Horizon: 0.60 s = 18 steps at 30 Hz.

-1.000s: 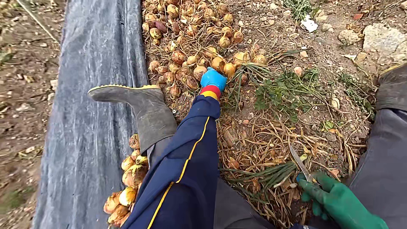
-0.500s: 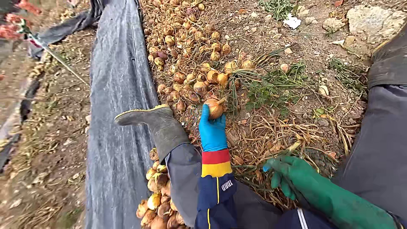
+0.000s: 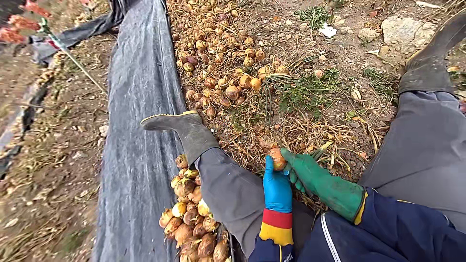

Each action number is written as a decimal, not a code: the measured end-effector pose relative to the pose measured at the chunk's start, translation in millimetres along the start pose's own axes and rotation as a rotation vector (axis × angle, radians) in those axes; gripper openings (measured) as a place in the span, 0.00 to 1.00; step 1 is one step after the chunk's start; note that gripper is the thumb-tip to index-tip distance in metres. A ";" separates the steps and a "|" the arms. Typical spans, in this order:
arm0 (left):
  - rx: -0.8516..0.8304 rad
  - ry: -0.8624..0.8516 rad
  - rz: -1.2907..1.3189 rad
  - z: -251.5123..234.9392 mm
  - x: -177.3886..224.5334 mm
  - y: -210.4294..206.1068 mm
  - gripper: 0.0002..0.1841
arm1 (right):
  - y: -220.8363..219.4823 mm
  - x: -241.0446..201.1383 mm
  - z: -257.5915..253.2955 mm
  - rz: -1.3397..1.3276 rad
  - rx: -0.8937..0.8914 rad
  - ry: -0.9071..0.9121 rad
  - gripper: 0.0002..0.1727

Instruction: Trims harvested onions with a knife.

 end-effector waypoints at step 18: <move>-0.165 -0.400 -1.583 8.4 68.2 -42.4 0.60 | 70.0 -39.8 50.9 0.427 0.075 0.178 0.47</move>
Point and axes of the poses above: each hand's wrist, its own z-axis away from the middle knuckle, its own y-axis out of the back of the hand, x = y × z, the point moved 9 cm from there along -z, towards the middle knuckle, and after that the axes turned 10 degrees about -z, right-handed, at the moved point
